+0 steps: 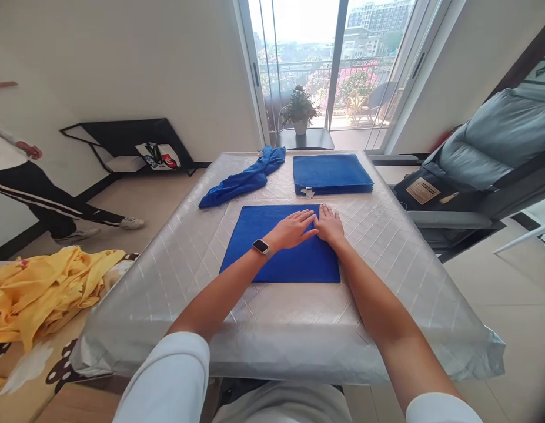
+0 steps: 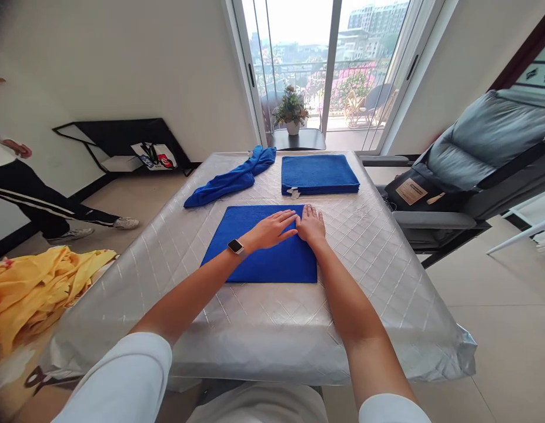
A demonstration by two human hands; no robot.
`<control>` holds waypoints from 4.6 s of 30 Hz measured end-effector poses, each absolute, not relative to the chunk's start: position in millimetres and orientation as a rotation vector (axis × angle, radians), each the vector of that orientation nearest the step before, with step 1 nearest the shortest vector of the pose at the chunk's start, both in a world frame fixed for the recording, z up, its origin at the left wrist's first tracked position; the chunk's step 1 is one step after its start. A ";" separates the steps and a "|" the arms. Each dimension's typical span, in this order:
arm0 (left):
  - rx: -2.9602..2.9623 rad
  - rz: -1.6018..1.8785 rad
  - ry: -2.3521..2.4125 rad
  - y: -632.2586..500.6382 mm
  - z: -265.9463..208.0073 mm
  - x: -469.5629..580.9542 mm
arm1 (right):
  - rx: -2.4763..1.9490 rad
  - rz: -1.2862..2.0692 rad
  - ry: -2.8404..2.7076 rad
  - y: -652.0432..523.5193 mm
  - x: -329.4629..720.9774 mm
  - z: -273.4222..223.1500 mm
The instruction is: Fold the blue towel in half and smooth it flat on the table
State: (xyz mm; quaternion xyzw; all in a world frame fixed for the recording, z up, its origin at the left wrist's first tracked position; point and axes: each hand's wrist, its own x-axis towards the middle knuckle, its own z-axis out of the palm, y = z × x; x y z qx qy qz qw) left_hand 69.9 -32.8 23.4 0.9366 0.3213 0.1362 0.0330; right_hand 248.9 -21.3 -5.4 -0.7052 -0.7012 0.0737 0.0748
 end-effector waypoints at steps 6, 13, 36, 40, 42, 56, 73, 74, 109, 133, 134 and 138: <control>2.640 0.328 1.243 0.8 0.2 142.7 | -2.113 0.169 -2.242 -25.5 255.6 -5.6; 2.580 0.295 1.412 8.0 -9.7 81.9 | -2.114 0.230 -2.117 -22.3 250.1 -3.7; 2.235 0.249 2.001 9.8 -13.8 -83.4 | -2.174 0.181 -2.131 -19.3 250.7 -3.5; 2.236 0.292 1.989 9.5 -15.2 -83.4 | -2.179 0.154 -2.138 -19.1 251.2 -4.2; 2.235 0.306 1.988 9.6 -15.9 -83.2 | -2.174 0.151 -2.136 -18.7 251.5 -4.6; 2.221 0.251 2.017 7.4 -10.4 -80.5 | -2.146 0.216 -2.110 -17.8 252.9 -5.6; 2.245 0.295 2.025 13.8 -20.9 -81.2 | -2.214 0.207 -2.139 -14.1 254.1 -7.1; 2.244 0.296 2.022 13.7 -20.9 -80.9 | -2.212 0.206 -2.136 -14.0 254.2 -7.2; 2.364 0.436 2.075 4.6 -6.2 -87.8 | -2.210 0.345 -2.091 -63.2 242.2 1.4; 2.597 0.228 1.569 -0.2 -15.5 68.0 | -2.134 0.310 -2.036 -67.0 239.7 1.1; 2.560 0.201 1.633 -0.2 -14.3 51.6 | -2.132 0.308 -2.039 -66.6 239.8 0.6; 2.408 0.139 1.867 0.6 -12.9 -18.0 | -2.139 0.310 -2.051 -65.3 241.4 -1.8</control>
